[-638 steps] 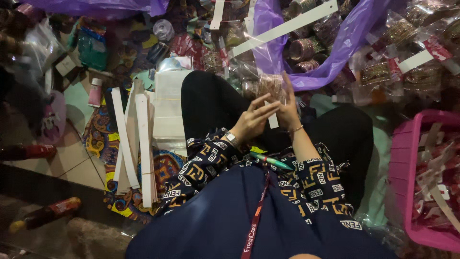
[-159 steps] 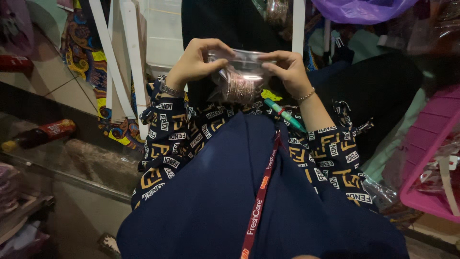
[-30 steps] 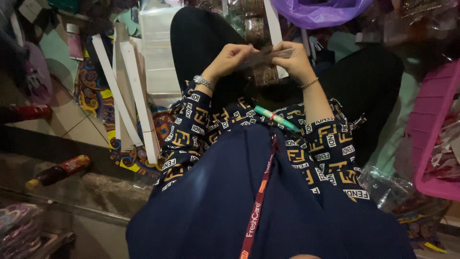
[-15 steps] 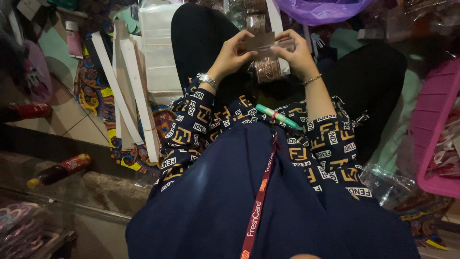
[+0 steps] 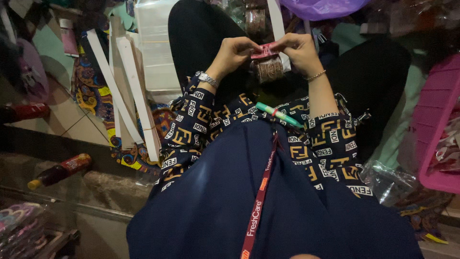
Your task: The person sits on the floor surrounded by craft supplies and packages bangles. They place a stack of bangles into a clear plastic bag, insert a white cardboard backing, and use a handheld stapler to secure the bag to the cardboard.
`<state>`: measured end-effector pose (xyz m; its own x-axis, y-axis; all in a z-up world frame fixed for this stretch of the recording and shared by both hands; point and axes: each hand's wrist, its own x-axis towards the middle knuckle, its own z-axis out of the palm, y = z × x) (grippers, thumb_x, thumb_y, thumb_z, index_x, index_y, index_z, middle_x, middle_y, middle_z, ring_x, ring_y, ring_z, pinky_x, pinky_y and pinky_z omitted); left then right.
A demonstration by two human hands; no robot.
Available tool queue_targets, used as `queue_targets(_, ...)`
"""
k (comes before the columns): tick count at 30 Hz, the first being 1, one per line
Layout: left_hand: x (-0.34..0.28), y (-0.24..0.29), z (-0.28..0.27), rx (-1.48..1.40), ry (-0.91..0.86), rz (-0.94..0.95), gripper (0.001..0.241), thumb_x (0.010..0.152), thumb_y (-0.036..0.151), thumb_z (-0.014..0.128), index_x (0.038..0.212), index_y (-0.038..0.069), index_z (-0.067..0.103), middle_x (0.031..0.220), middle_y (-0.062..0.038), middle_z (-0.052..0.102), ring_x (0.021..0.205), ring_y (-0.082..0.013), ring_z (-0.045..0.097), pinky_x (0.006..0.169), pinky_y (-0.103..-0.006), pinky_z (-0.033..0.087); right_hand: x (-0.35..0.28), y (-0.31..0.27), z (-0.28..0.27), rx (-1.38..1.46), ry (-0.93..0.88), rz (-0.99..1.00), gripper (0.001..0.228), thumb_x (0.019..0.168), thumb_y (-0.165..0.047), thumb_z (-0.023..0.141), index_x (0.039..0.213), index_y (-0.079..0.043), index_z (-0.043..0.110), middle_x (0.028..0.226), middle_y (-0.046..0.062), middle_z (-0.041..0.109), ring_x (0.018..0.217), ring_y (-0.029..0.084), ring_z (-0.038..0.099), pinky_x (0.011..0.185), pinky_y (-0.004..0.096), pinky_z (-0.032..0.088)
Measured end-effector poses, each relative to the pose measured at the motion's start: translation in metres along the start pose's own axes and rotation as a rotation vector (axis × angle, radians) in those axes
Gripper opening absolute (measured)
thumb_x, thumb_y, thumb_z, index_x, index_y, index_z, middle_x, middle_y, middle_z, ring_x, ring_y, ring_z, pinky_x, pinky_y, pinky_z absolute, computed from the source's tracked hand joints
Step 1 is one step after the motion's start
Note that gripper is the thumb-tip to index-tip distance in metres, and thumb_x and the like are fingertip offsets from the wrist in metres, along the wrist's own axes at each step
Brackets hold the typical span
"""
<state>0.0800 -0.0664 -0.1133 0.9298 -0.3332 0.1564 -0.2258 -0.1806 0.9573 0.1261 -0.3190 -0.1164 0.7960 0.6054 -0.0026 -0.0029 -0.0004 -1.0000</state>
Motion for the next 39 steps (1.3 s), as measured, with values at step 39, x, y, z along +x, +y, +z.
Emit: queue_targets(39,-0.004,-0.002,0.023,-0.349,0.244,-0.348,0.007,0.085,0.008,0.083,0.089,0.006,0.078,0.078,-0.003,0.077,0.068,-0.0064,0.067,0.060,-0.0188,0.054,-0.011,0.109,-0.067,-1.121,0.364,0.662,0.014,0.076,-0.010,0.072,0.082,0.003,0.071,0.083,0.026,0.071,0.080,0.049,0.070,0.074,0.055,0.058)
